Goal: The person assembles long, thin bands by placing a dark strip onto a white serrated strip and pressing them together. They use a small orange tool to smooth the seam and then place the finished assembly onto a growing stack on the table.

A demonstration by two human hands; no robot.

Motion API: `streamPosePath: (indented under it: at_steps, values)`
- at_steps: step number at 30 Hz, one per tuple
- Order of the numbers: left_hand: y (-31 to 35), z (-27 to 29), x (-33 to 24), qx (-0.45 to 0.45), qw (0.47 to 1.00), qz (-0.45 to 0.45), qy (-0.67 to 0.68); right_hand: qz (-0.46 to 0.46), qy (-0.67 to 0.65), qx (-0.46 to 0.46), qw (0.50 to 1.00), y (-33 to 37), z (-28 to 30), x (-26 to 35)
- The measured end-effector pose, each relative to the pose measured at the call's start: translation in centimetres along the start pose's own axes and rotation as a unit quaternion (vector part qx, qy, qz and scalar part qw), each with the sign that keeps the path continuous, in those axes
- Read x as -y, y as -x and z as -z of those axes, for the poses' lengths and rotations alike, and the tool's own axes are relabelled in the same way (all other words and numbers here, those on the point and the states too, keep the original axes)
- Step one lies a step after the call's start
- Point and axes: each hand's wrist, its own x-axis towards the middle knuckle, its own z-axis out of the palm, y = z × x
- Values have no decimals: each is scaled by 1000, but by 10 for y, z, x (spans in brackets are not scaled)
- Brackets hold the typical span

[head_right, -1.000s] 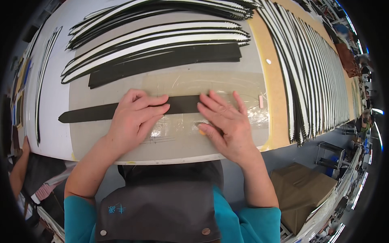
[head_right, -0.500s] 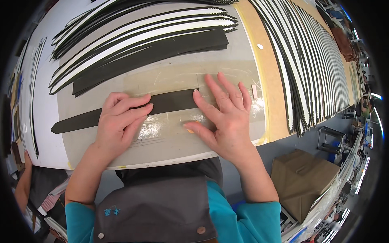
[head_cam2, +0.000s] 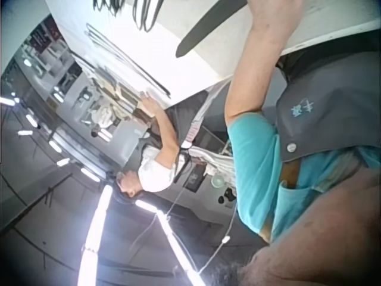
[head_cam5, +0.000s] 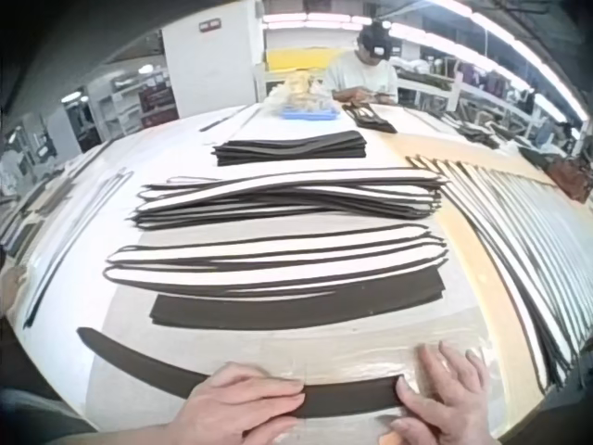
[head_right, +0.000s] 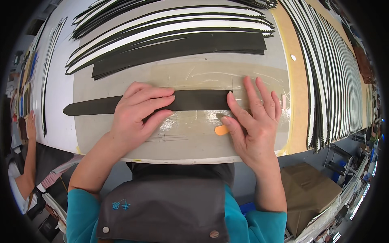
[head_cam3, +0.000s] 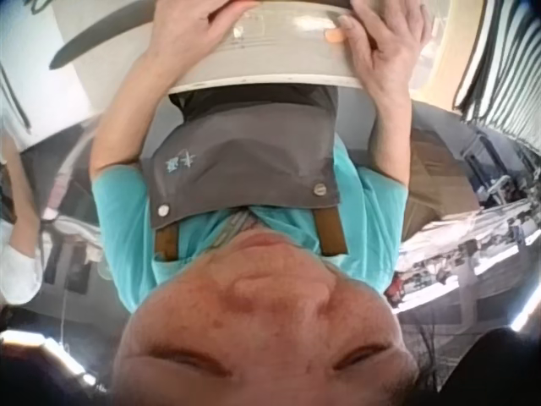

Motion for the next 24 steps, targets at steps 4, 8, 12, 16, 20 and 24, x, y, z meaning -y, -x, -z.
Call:
streamPosePath:
  at_steps: [4,8,12,16,20,24]
  values:
    - [0,-1,-2,1,1000,-2,-4,-2,-2,4,1000,1,1,0]
    - [-1,0,-3,2,1000,-7,-3,-1,0,7,1000,0,1,0]
    - [-1,0,-4,-4,1000,-4,-11,0,4,7,1000,0,1,0]
    - [0,-1,-5,-4,1000,-5,-12,0,8,8,1000,1,1,0]
    - [0,1,-3,-1,1000,-13,-10,2,10,5,1000,2,0,-1]
    - [1,1,-1,1,1000,-12,-2,1,4,9,1000,1,0,-1]
